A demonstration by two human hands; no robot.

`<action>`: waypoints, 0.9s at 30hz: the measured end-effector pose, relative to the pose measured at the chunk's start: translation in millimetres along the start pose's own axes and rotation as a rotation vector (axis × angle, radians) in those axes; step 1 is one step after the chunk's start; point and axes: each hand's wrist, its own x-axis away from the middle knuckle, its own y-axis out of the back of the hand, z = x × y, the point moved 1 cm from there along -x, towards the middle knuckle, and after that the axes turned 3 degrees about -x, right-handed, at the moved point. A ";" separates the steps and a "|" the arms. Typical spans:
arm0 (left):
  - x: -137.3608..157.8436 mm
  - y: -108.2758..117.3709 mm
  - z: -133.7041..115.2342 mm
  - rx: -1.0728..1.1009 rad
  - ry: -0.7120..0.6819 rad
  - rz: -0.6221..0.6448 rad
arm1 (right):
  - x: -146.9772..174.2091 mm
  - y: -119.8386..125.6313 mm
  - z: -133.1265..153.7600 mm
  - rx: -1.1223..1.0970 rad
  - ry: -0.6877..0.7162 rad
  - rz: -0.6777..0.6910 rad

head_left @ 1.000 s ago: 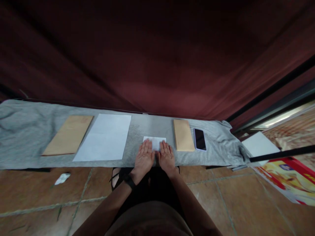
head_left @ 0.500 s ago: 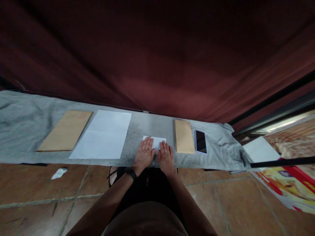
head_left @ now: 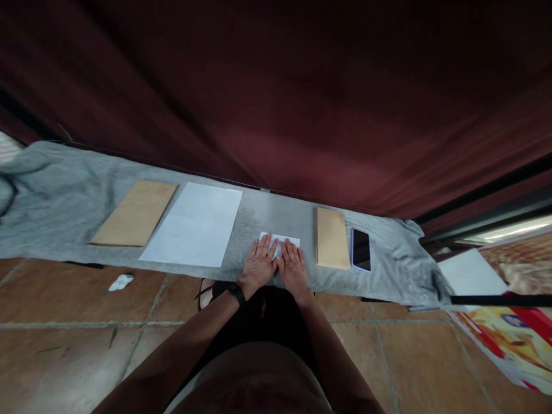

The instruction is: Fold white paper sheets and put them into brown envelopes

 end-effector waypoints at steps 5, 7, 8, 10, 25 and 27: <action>8.6 0.6 9.2 -0.004 -0.003 -0.030 | 7.6 0.6 -6.4 0.050 -0.007 -0.047; 13.1 1.1 12.8 -0.019 0.010 -0.037 | 10.3 0.8 -9.0 0.064 -0.031 -0.067; 15.6 1.5 14.9 -0.025 0.017 -0.041 | 11.7 1.3 -10.3 0.068 -0.041 -0.075; 20.4 2.7 19.4 -0.034 0.021 -0.052 | 14.4 2.8 -12.6 0.072 -0.056 -0.083; 53.0 18.3 32.0 0.007 -0.248 -0.048 | 20.6 13.6 -12.1 0.045 -0.119 -0.089; 53.2 17.2 32.9 0.001 -0.252 -0.042 | 22.0 13.0 -4.4 0.017 -0.099 -0.091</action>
